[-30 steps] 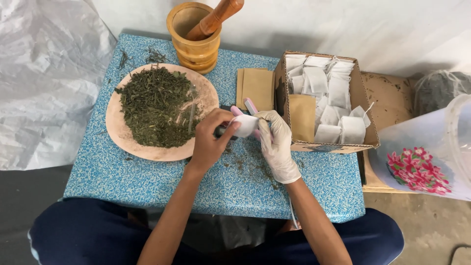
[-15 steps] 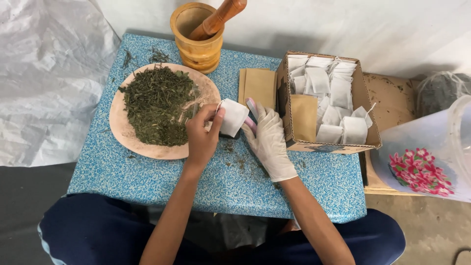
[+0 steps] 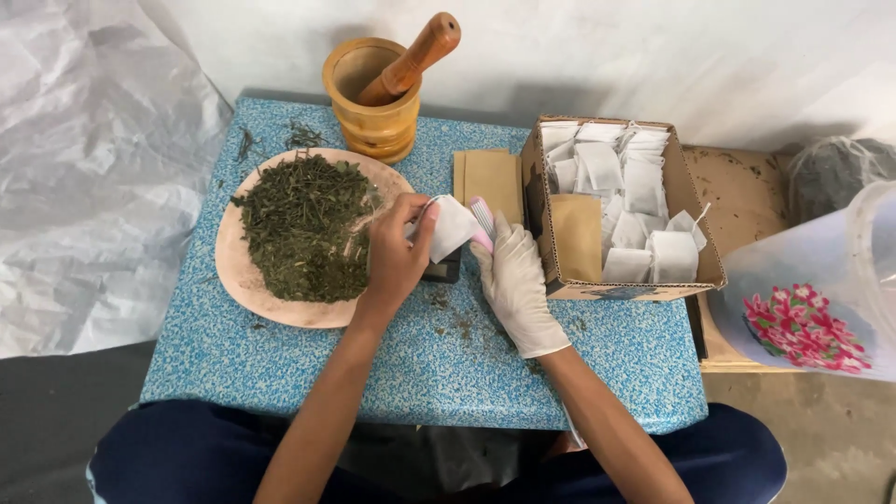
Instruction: Filling small paper pouches with dried tea leaves and sealing them with a handheld heat sealer
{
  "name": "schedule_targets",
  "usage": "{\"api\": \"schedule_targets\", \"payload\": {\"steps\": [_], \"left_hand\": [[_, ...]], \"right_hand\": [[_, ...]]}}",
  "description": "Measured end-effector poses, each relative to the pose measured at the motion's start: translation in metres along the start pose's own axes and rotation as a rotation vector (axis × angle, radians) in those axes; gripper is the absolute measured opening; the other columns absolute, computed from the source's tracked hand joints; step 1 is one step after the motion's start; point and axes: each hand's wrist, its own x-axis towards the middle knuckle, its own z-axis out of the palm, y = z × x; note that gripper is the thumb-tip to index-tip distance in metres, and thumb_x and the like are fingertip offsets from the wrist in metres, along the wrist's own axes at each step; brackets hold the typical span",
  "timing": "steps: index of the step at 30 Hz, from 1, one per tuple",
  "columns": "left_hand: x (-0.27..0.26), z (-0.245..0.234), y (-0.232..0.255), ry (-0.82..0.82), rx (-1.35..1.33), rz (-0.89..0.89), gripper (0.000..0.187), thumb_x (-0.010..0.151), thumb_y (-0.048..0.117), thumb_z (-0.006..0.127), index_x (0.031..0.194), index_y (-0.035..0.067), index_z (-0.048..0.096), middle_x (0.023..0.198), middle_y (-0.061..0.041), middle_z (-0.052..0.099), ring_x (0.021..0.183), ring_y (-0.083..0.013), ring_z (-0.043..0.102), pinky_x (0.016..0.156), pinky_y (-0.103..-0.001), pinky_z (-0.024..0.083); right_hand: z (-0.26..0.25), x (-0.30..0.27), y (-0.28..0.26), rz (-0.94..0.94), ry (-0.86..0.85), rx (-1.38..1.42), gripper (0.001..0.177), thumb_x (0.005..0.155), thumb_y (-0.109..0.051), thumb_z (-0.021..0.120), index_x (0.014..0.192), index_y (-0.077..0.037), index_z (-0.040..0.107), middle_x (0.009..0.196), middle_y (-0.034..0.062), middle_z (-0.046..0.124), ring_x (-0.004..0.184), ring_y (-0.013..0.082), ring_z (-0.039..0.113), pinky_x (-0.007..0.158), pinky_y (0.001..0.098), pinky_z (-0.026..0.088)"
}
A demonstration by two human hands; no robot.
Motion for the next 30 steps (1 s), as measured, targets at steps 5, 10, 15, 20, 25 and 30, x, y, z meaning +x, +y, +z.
{"api": "schedule_targets", "payload": {"steps": [5,10,15,20,25,30], "left_hand": [[0.001,-0.002,-0.002,0.026,-0.011,-0.056,0.021,0.114,0.027,0.061,0.107,0.009,0.070,0.083,-0.015,0.079,0.084,-0.0326,0.081,0.073,-0.043,0.064],[-0.003,-0.005,-0.005,-0.005,-0.026,-0.056,0.022,0.113,0.028,0.062,0.108,0.009,0.071,0.079,-0.013,0.079,0.079,-0.0302,0.080,0.071,-0.040,0.063],[-0.006,-0.002,-0.006,-0.104,-0.062,-0.033,0.022,0.112,0.028,0.064,0.105,0.008,0.071,0.078,-0.015,0.079,0.079,-0.0307,0.081,0.069,-0.040,0.063],[-0.006,0.002,-0.004,-0.053,-0.057,-0.023,0.020,0.113,0.025,0.063,0.103,0.009,0.068,0.076,-0.013,0.078,0.076,-0.0285,0.080,0.070,-0.037,0.063],[-0.005,-0.001,0.005,-0.004,-0.092,-0.038,0.020,0.114,0.025,0.059,0.102,0.010,0.066,0.072,-0.011,0.076,0.072,-0.0246,0.079,0.069,-0.034,0.062],[-0.007,0.004,0.005,-0.123,-0.156,-0.012,0.023,0.112,0.027,0.064,0.097,0.010,0.069,0.072,-0.013,0.076,0.071,-0.0296,0.079,0.069,-0.039,0.063]], "right_hand": [[-0.064,0.006,-0.030,0.181,-0.077,0.471,0.063,0.112,-0.042,0.043,0.161,-0.003,0.041,0.119,0.0229,0.061,0.100,0.0506,0.066,0.085,0.0584,0.058],[-0.081,0.007,-0.037,0.188,-0.063,0.754,0.061,0.110,-0.045,0.047,0.156,-0.004,0.052,0.126,0.0228,0.068,0.117,0.0488,0.069,0.096,0.0533,0.059],[-0.060,-0.002,-0.025,0.204,-0.065,0.798,0.059,0.102,-0.059,0.059,0.138,-0.013,0.068,0.101,0.0126,0.073,0.094,0.0317,0.076,0.084,0.0441,0.061],[-0.069,-0.001,-0.028,0.212,-0.073,0.695,0.060,0.094,-0.062,0.070,0.136,-0.019,0.066,0.097,0.0144,0.074,0.092,0.0394,0.077,0.079,0.0477,0.062],[-0.077,0.002,-0.030,0.224,-0.080,0.630,0.061,0.090,-0.054,0.079,0.135,-0.017,0.061,0.096,0.0220,0.075,0.092,0.0485,0.075,0.078,0.0575,0.062],[-0.075,0.003,-0.028,0.236,-0.096,0.614,0.058,0.090,-0.059,0.077,0.131,-0.021,0.063,0.096,0.0165,0.077,0.093,0.0447,0.076,0.079,0.0533,0.063]]}}
